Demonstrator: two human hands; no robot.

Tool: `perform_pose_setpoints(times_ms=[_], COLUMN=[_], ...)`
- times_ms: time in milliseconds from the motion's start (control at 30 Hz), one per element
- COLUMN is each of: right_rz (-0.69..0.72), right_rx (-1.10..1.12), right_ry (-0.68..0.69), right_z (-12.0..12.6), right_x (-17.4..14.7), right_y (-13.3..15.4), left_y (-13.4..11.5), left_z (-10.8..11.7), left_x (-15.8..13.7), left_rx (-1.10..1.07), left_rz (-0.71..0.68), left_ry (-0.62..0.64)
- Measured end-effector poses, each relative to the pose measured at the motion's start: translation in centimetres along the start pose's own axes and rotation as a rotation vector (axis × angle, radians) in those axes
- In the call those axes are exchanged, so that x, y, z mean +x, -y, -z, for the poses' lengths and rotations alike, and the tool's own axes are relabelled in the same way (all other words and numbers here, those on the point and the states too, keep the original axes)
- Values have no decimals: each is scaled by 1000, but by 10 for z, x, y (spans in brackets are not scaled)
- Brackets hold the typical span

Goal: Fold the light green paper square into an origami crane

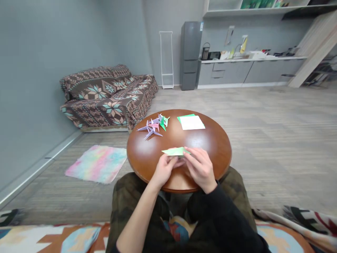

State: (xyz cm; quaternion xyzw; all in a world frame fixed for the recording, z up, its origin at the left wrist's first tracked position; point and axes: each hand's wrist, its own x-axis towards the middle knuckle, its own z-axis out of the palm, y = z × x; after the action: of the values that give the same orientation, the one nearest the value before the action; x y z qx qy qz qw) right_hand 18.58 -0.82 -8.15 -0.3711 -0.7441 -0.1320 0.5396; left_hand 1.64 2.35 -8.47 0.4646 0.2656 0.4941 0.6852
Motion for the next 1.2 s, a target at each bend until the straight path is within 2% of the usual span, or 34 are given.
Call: perform_pose_setpoints(times_ms=[233, 400, 633, 833, 1000, 1200], right_rz=[25, -21, -142, -144, -64, -59], right_rx=[-5, 40, 122, 61, 56, 134], right_ry=[-15, 14, -54, -116, -65, -6], right_z=[-1, 0, -3, -5, -1, 0], right_x=[-1, 0, -3, -2, -1, -1], right_y=[2, 4, 12, 22, 20, 23], left_y=[-1, -2, -1, -4, -1, -1], left_z=[-2, -2, 3, 5, 5, 4], left_x=[0, 1, 5, 4, 4, 4], left_rx=[48, 99, 207, 347, 289, 284], left_rz=[4, -4, -154, -262, -283, -278], left_ry=[35, 36, -136, -123, -129, -155])
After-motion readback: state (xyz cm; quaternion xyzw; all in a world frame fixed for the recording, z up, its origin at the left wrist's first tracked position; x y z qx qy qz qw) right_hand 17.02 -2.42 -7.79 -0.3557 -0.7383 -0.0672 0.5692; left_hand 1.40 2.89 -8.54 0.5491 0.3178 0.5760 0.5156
